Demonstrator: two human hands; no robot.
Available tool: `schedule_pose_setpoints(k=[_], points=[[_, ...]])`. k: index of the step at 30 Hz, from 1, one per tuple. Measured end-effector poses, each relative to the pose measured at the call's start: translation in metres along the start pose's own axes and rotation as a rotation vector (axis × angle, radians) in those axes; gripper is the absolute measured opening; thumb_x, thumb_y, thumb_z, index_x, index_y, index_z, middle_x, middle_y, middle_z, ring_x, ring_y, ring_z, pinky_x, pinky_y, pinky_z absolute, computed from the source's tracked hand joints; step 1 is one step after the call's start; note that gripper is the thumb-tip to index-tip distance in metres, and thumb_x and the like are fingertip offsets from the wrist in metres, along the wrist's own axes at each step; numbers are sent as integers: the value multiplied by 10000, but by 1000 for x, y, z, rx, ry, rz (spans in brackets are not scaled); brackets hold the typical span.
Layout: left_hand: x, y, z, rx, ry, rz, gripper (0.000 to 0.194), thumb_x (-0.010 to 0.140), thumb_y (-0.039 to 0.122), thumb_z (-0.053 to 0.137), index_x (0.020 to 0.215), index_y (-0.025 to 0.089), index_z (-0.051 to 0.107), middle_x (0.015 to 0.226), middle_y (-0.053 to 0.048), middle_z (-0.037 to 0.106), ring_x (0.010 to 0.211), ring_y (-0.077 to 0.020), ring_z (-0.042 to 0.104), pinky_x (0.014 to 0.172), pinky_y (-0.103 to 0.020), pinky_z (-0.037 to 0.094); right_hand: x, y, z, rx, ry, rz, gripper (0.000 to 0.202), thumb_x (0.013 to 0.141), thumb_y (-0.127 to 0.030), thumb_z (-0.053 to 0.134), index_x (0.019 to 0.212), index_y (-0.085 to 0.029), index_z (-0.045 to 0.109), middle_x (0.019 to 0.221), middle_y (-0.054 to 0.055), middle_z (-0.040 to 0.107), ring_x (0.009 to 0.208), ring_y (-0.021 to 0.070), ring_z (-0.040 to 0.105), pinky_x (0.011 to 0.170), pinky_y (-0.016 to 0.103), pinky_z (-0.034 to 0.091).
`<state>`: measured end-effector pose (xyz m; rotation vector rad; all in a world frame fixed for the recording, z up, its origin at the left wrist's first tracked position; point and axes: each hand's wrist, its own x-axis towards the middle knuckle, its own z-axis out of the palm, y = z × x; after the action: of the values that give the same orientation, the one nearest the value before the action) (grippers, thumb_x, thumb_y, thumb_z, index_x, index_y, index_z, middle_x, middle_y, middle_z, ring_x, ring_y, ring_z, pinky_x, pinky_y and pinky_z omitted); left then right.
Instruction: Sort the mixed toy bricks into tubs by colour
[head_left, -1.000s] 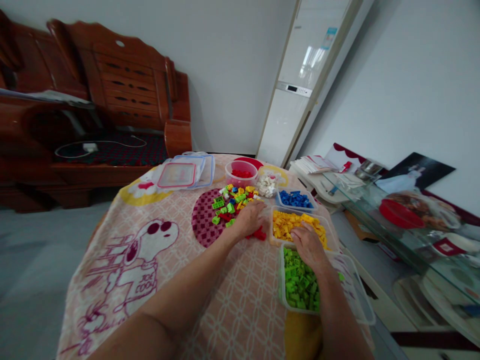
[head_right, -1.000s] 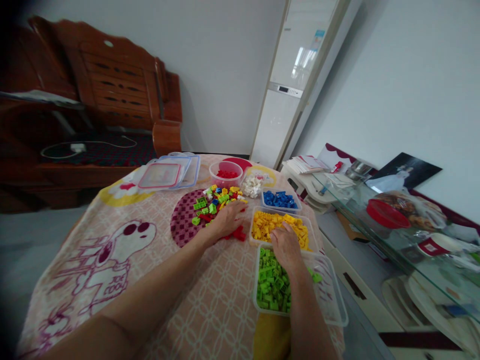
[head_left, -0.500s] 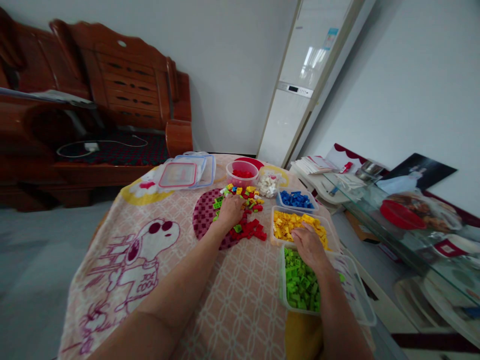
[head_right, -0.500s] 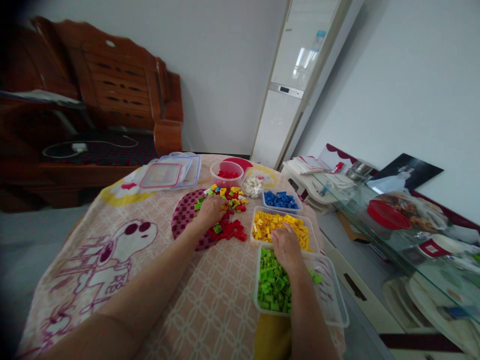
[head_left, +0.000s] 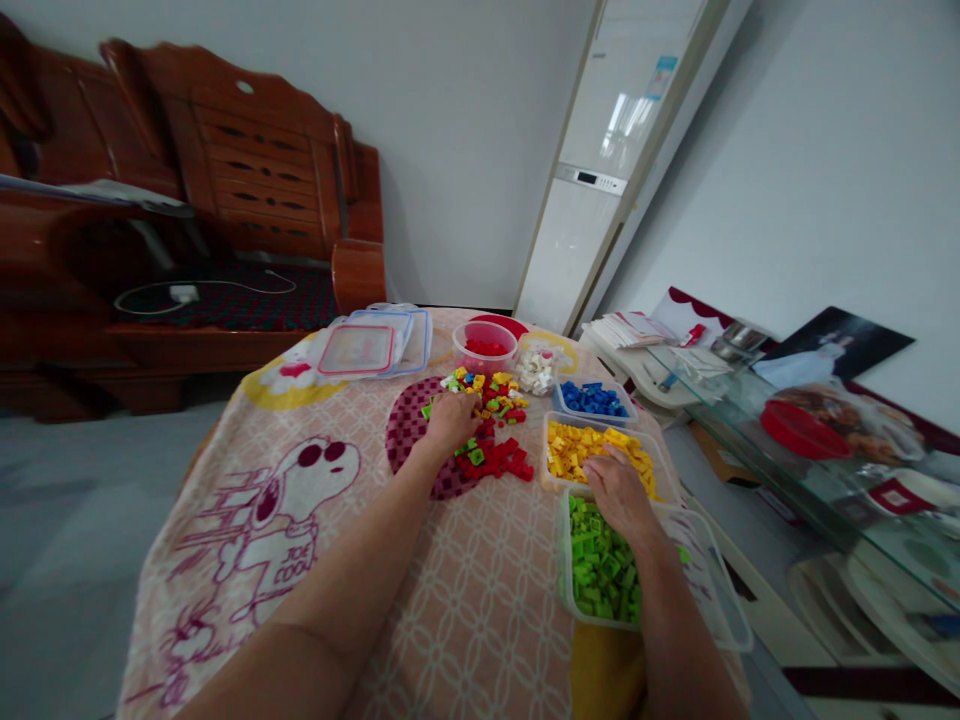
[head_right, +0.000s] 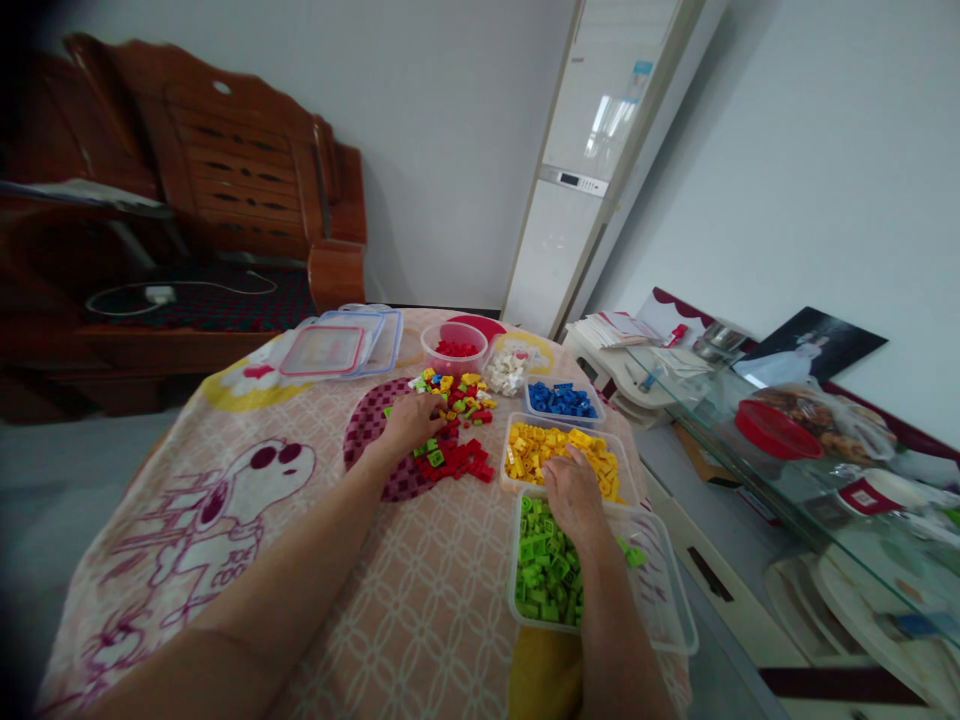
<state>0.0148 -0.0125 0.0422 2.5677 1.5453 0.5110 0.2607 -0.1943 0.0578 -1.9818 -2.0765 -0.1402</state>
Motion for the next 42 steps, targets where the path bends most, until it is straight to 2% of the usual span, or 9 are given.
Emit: schedule_pose_setpoints(k=[8,12,15,19,25,28,34,39,42], points=[[-1,0,-5,-110,26,-26,209,782,219,578,954,202,696,931,-64,722,907,-216,651,826,-309,483,0,0,0,4,1,-12,339,945,-173,347,764,-213,631,818,46,703,818,171,626,1134,405,289],[0,10,-10,-236,54,11,243,785,185,545,972,179,700,882,-50,724,829,-175,647,780,-264,486,0,-1,-1,3,14,-14,347,947,-182,343,746,-215,624,797,44,695,797,172,621,1127,408,301],[-1,27,-14,-382,74,104,253,781,166,541,973,169,707,874,-42,728,780,-155,645,748,-245,489,0,-2,-2,3,10,-11,354,944,-178,341,748,-212,633,801,46,695,791,171,619,1127,415,300],[-11,58,-14,-517,63,314,295,755,112,540,983,166,719,907,-40,731,764,-143,646,753,-238,496,0,0,-1,10,3,-11,354,944,-182,341,783,-202,655,814,55,698,806,172,626,1134,411,291],[-32,95,-3,-525,-42,488,301,780,130,550,1016,204,723,951,-37,736,807,-155,661,800,-255,507,1,0,0,11,5,-11,336,934,-157,355,782,-194,653,820,59,704,815,178,631,1143,425,284],[-33,94,-1,-500,-53,500,303,789,147,568,1044,209,719,982,-47,734,848,-167,663,836,-269,505,1,-1,-1,18,12,-14,334,931,-149,354,798,-195,657,842,60,712,835,176,636,1149,424,276],[-22,76,-7,-526,-4,426,296,797,127,551,1025,187,731,936,-50,722,781,-140,647,794,-245,505,0,1,2,7,12,-16,334,944,-171,358,798,-197,657,841,55,713,828,171,634,1145,427,280],[-22,79,-10,-579,-34,435,297,787,115,548,1011,177,733,896,-39,721,756,-124,640,772,-231,501,0,3,4,4,28,-20,318,942,-172,372,792,-183,653,816,61,701,808,171,627,1138,419,293],[-18,72,-11,-574,-7,419,289,784,107,547,996,168,734,926,-48,724,788,-130,643,791,-235,497,0,3,4,7,34,-25,325,939,-164,368,760,-188,639,795,58,694,787,169,622,1137,419,294]])
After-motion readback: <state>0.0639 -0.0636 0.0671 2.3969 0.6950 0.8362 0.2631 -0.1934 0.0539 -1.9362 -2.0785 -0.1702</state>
